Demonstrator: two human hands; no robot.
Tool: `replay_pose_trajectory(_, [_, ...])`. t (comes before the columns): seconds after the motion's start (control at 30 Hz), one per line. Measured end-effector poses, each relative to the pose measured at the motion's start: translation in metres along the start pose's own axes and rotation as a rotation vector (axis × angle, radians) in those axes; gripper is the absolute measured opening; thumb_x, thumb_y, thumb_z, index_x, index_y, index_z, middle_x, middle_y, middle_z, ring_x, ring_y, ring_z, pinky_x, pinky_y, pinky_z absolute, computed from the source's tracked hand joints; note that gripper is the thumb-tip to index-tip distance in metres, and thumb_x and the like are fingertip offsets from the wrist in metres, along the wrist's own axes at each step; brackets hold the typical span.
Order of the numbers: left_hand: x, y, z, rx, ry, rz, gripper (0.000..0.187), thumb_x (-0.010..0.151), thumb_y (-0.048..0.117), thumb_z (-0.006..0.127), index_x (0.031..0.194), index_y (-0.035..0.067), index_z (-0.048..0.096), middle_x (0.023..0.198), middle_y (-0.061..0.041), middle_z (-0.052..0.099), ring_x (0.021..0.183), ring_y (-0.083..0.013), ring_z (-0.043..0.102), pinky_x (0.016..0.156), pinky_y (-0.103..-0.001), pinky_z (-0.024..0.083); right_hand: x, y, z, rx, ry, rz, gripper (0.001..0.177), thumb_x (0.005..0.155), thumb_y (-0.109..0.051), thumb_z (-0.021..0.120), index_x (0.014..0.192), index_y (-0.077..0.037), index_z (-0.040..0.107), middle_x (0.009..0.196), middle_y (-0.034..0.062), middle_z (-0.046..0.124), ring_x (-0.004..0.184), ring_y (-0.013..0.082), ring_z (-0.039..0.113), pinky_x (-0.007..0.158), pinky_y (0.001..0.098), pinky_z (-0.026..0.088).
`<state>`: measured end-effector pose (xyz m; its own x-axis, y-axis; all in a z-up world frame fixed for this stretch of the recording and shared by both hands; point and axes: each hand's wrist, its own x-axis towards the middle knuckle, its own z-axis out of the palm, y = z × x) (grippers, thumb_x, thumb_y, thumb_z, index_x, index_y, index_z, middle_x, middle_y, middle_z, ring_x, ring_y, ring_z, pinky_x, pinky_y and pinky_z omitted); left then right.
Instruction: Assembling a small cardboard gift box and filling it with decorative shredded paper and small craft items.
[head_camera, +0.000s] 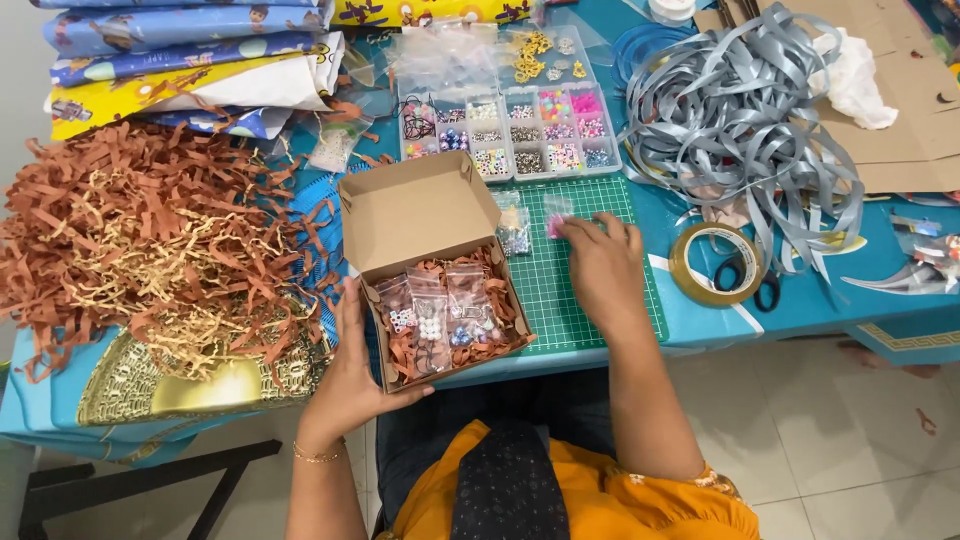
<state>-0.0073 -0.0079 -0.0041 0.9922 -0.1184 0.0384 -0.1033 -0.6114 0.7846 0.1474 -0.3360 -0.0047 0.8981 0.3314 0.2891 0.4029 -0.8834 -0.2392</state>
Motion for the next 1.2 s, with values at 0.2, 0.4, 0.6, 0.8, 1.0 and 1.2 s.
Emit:
replay_pose_trajectory(0.2, [0.005,0.024,-0.006,-0.075,0.045,0.039,0.167,0.043,0.028,0.106,0.160,0.008,-0.011,0.163,-0.037,0.000,0.147,-0.0609,0.004,0.112,-0.075,0.019,-0.017,0.001,-0.021,-0.031,0.040,0.141,0.021,0.097,-0.021,0.068,0.116,-0.015,0.073,0.117,0.0021,0.071,0.116,0.0229,0.059,0.093,0.0405,0.042])
replay_pose_trajectory(0.4, [0.004,0.026,0.000,-0.044,0.059,0.023,0.163,0.042,0.039,0.106,0.162,0.008,0.000,0.164,-0.033,0.011,0.147,-0.0582,0.013,0.113,-0.074,0.020,-0.009,0.007,-0.007,-0.009,0.066,0.149,0.023,0.101,-0.023,0.067,0.117,-0.009,0.073,0.115,0.0057,0.061,0.115,0.0251,0.052,0.091,0.0405,0.043])
replay_pose_trajectory(0.6, [0.005,0.027,0.007,0.041,0.097,0.034,0.152,0.050,0.048,0.102,0.162,0.006,0.008,0.165,-0.030,0.018,0.147,-0.0561,0.019,0.113,-0.073,0.022,-0.015,-0.003,-0.028,0.278,0.080,0.230,0.010,0.100,-0.018,0.071,0.108,-0.012,0.069,0.105,0.0040,0.069,0.112,0.0261,0.061,0.095,0.0433,0.046])
replay_pose_trajectory(0.8, [0.005,0.022,0.019,0.221,0.179,0.108,0.145,0.058,0.057,0.096,0.163,0.004,0.011,0.161,-0.028,0.031,0.145,-0.0540,0.027,0.118,-0.062,0.018,-0.024,-0.065,-0.076,0.676,0.308,0.053,0.013,0.102,-0.012,0.071,0.107,-0.006,0.059,0.094,0.0108,0.069,0.091,0.0267,0.067,0.079,0.0360,0.049])
replay_pose_trajectory(1.0, [0.006,0.023,0.014,0.214,0.198,0.152,0.154,0.052,0.057,0.099,0.161,0.001,0.007,0.160,-0.031,0.032,0.146,-0.0522,0.028,0.122,-0.058,0.013,-0.023,-0.127,-0.058,0.428,-0.015,-0.370,0.024,0.097,-0.021,0.068,0.118,-0.009,0.067,0.101,0.0064,0.071,0.103,0.0266,0.065,0.090,0.0425,0.044])
replay_pose_trajectory(1.2, [0.005,0.017,0.013,0.143,0.175,0.186,0.148,0.056,0.052,0.098,0.161,-0.001,0.007,0.161,-0.031,0.028,0.149,-0.0467,0.027,0.124,-0.055,0.008,-0.032,-0.137,-0.034,0.213,0.071,-0.494,0.008,0.093,-0.021,0.070,0.093,-0.014,0.072,0.094,0.0037,0.069,0.102,0.0248,0.061,0.087,0.0409,0.039])
